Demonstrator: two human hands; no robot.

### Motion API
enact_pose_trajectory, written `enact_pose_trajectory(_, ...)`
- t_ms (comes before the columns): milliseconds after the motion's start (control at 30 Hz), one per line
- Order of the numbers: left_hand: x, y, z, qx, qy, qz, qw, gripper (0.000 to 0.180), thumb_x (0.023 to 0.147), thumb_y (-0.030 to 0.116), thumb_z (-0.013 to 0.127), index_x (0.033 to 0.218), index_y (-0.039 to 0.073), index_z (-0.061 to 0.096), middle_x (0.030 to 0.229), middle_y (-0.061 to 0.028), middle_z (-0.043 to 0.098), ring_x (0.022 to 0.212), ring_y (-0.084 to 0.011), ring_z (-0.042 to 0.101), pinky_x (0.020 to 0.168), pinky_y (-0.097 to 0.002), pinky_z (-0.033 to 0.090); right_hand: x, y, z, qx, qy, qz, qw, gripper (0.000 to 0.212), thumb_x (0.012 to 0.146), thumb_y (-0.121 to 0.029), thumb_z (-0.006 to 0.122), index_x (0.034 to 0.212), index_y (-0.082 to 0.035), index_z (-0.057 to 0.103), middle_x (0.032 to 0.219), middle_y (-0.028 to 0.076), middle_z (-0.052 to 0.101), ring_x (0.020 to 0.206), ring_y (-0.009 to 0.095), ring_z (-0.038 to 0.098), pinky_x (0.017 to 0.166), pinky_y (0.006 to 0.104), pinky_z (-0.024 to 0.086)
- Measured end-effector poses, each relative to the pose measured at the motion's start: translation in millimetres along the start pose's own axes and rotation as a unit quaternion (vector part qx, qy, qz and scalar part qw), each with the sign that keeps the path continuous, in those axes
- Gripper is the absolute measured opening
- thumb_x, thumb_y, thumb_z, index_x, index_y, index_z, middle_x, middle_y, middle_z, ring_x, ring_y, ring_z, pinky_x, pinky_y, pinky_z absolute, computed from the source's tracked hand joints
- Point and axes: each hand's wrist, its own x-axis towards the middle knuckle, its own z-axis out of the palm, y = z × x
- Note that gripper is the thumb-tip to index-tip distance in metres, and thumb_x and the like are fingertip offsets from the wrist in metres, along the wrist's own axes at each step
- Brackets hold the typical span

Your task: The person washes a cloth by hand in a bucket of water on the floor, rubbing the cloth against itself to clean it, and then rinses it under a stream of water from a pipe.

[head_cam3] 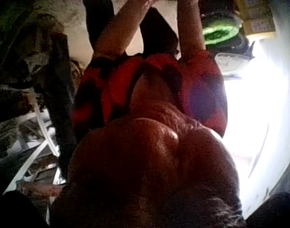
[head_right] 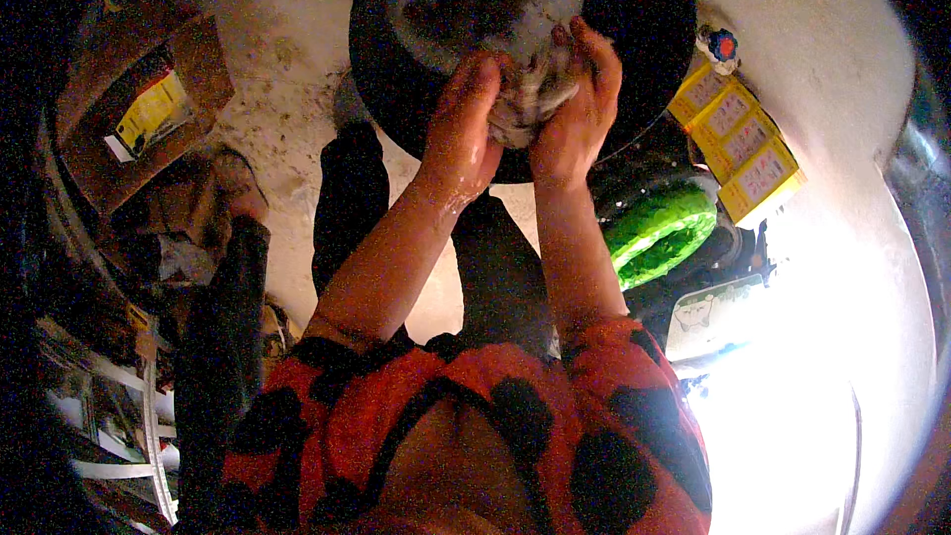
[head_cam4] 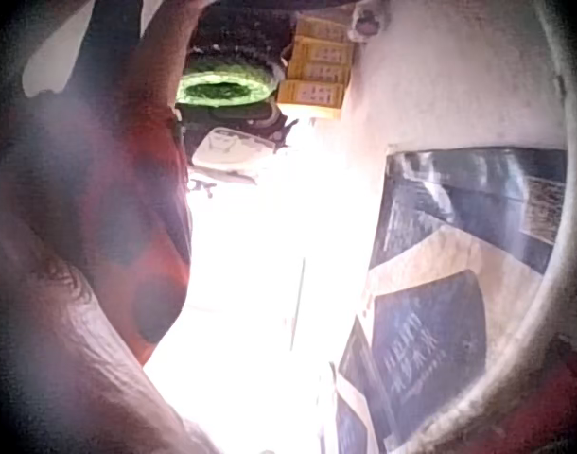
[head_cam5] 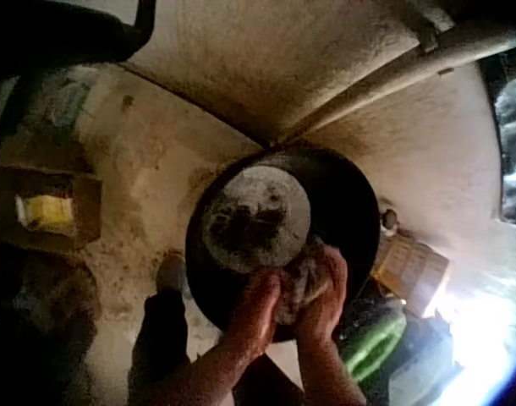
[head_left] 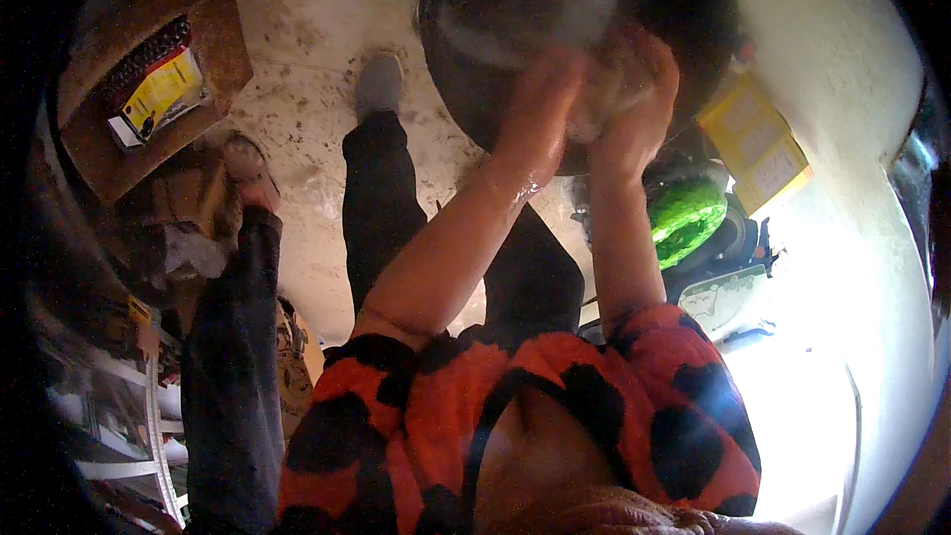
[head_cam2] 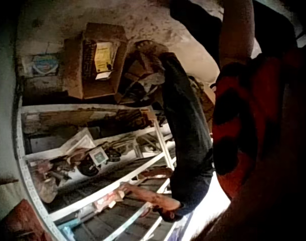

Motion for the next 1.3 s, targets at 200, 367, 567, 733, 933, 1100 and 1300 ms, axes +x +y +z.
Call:
enact_pose_trajectory(200,14.6,-10.2,-39.7,-0.250,-0.098,-0.211,0.940,0.044,0.082,0.053,0.051,0.091,0.010,0.054,0.079,-0.0020,0.056,0.077,-0.0155,0.055,0.070,-0.0305,0.046,-78.3,5.1,-3.6,-0.079,-0.146,-0.302,0.939,0.028,0.078,-0.015,0.055,0.105,-0.007,0.053,0.117,0.020,0.048,0.109,0.038,0.043,0.095,0.0500,0.029)
enact_pose_trajectory(367,7.0,-11.0,-16.9,0.085,-0.053,-0.043,0.994,0.040,0.083,0.050,0.053,0.077,0.011,0.052,0.070,0.0013,0.049,0.062,-0.0096,0.044,0.056,-0.0244,0.038,-61.8,15.2,-0.7,-0.175,-0.098,-0.339,0.919,0.026,0.072,-0.014,0.060,0.096,-0.005,0.053,0.092,0.014,0.051,0.081,0.028,0.046,0.075,0.0412,0.037)
enact_pose_trajectory(567,24.8,-30.5,-30.1,0.097,-0.066,0.020,0.993,0.024,0.087,0.035,0.052,0.079,0.013,0.050,0.071,0.0002,0.049,0.063,-0.0105,0.045,0.056,-0.0267,0.040,-39.3,18.0,10.6,-0.121,-0.058,-0.294,0.946,0.013,0.079,-0.011,0.055,0.086,-0.001,0.053,0.071,0.012,0.053,0.058,0.024,0.049,0.052,0.0333,0.041)
enact_pose_trajectory(733,17.9,-12.5,-18.6,0.078,-0.003,-0.015,0.997,0.017,0.090,0.028,0.048,0.086,0.011,0.051,0.081,-0.0022,0.053,0.071,-0.0116,0.049,0.062,-0.0278,0.042,-27.2,1.3,20.6,-0.183,-0.010,-0.259,0.948,0.018,0.084,-0.017,0.050,0.080,0.000,0.054,0.062,0.010,0.052,0.053,0.022,0.049,0.048,0.0318,0.040)
enact_pose_trajectory(933,11.8,17.1,-3.5,0.494,0.035,0.012,0.869,0.025,0.091,0.026,0.045,0.105,0.006,0.051,0.098,-0.0054,0.055,0.089,-0.0164,0.052,0.079,-0.0314,0.042,-3.2,0.3,3.5,-0.044,-0.112,-0.045,0.992,0.027,0.088,-0.028,0.041,0.090,-0.005,0.055,0.075,0.008,0.057,0.071,0.022,0.056,0.067,0.0330,0.046)
enact_pose_trajectory(1100,-3.6,11.7,-5.8,-0.066,-0.021,0.001,0.998,0.055,0.083,0.019,0.058,0.130,0.007,0.032,0.123,-0.0087,0.045,0.113,-0.0219,0.043,0.097,-0.0366,0.032,26.0,-3.0,-16.7,0.450,-0.103,0.260,0.848,0.038,0.086,-0.028,0.042,0.118,-0.008,0.045,0.110,0.010,0.053,0.103,0.027,0.051,0.092,0.0412,0.040)
enact_pose_trajectory(1300,-10.5,9.8,-3.4,0.005,-0.024,0.111,0.994,0.071,0.075,0.009,0.067,0.132,0.008,0.026,0.126,-0.0119,0.041,0.117,-0.0261,0.040,0.099,-0.0394,0.033,21.1,11.2,-38.3,0.303,-0.101,0.196,0.927,0.043,0.083,-0.024,0.045,0.121,-0.004,0.041,0.120,0.015,0.049,0.111,0.031,0.047,0.097,0.0436,0.036)
